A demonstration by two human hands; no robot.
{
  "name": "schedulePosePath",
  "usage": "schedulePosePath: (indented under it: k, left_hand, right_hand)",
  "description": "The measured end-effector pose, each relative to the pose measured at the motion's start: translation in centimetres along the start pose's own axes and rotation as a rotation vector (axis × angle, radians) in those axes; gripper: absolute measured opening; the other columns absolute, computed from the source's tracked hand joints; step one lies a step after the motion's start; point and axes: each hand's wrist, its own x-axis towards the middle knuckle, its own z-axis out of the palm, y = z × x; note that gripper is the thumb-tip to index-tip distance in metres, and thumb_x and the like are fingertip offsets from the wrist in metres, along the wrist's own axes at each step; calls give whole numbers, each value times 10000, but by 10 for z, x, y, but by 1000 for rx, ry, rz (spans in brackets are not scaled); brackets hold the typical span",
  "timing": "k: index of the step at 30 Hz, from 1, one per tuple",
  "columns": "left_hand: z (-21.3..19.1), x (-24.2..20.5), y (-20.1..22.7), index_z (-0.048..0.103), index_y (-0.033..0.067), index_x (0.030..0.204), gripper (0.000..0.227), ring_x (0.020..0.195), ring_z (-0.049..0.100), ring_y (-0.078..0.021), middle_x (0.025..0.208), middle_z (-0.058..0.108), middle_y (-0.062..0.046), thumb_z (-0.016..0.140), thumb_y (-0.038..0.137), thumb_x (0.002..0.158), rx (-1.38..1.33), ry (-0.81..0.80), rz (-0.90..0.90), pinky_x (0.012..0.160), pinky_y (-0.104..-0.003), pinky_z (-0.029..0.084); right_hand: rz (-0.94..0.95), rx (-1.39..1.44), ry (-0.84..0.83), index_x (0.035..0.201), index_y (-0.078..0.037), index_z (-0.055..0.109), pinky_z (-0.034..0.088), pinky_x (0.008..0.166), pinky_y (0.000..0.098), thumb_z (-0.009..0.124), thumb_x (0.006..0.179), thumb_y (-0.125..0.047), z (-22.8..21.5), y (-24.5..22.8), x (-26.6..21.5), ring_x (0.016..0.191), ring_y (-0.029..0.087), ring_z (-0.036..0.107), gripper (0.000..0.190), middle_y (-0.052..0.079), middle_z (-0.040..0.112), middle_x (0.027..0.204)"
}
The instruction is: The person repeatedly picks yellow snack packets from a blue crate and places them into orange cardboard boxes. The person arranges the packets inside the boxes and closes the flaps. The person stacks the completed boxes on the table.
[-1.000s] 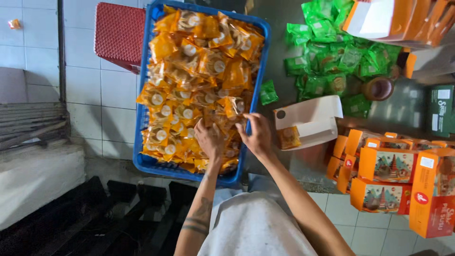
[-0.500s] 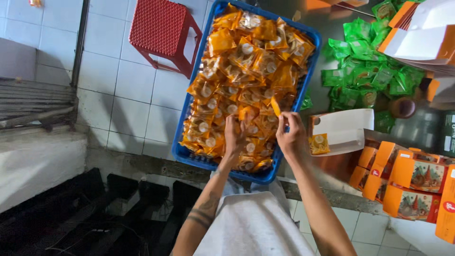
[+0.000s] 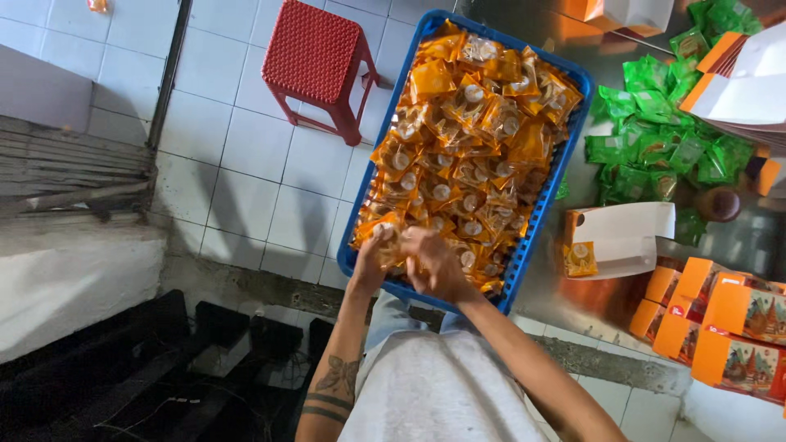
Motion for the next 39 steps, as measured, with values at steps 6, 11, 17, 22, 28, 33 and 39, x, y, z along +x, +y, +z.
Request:
schedulePosePath:
  k: [6, 11, 17, 22, 28, 33, 39]
  left_hand:
    - [-46, 6, 8, 610, 61, 1328, 506, 1109, 733, -371, 1218, 726, -237, 827, 284, 929, -56, 67, 138, 942, -559, 586]
    - [-37, -6, 29, 686, 86, 1355, 811, 1191, 688, -400, 1328, 699, -219, 569, 769, 935, -76, -39, 67, 1047, -562, 553]
    - [-21, 2, 16, 700, 80, 1350, 941, 1190, 685, -422, 1308, 711, -217, 517, 867, 867, -120, -92, 3, 1037, -595, 550]
    - [15, 9, -15, 632, 30, 1424, 1005, 1225, 651, -476, 1380, 659, -260, 569, 852, 849, 22, -158, -202, 1061, -621, 530]
    - [74, 14, -74, 574, 0, 1476, 930, 1278, 594, -420, 1427, 608, -270, 596, 724, 894, 242, -196, -252, 1102, -590, 485]
    - [143, 19, -145, 549, 10, 1502, 742, 1323, 544, -320, 1449, 583, -231, 663, 515, 970, 427, -251, -224, 1147, -536, 444]
    - [159, 47, -250, 382, 13, 1614, 691, 1588, -3, -446, 1667, 218, -258, 347, 524, 1150, 803, -562, -32, 1276, -575, 68]
  right_hand:
    - [957, 52, 8, 1086, -110, 669, 574, 713, 443, 702, 986, -563, 45, 71, 36, 784, 296, 765, 465, 58, 768, 843]
    - [941, -51, 29, 891, -118, 740, 598, 695, 384, 732, 925, -308, 54, 73, 40, 778, 308, 771, 193, 81, 758, 738]
    - [575, 128, 161, 864, -166, 572, 499, 634, 262, 483, 1147, -246, -21, 48, -2, 542, 188, 570, 307, 47, 499, 646]
    - [626, 229, -16, 893, -159, 694, 534, 621, 298, 611, 1043, -323, -70, 33, -12, 621, 171, 642, 237, 55, 649, 642]
    - [664, -22, 125, 1111, -86, 623, 607, 835, 415, 686, 1039, -321, -117, 53, -38, 992, 347, 695, 254, 131, 634, 1059]
    - [1121, 275, 170, 1451, 28, 341, 507, 823, 700, 448, 1100, -516, -143, 88, -111, 1121, 614, 595, 657, 382, 616, 1181]
    - [1247, 575, 337, 1042, -36, 736, 527, 855, 357, 650, 982, -190, -205, 126, -164, 953, 193, 649, 187, 77, 693, 912]
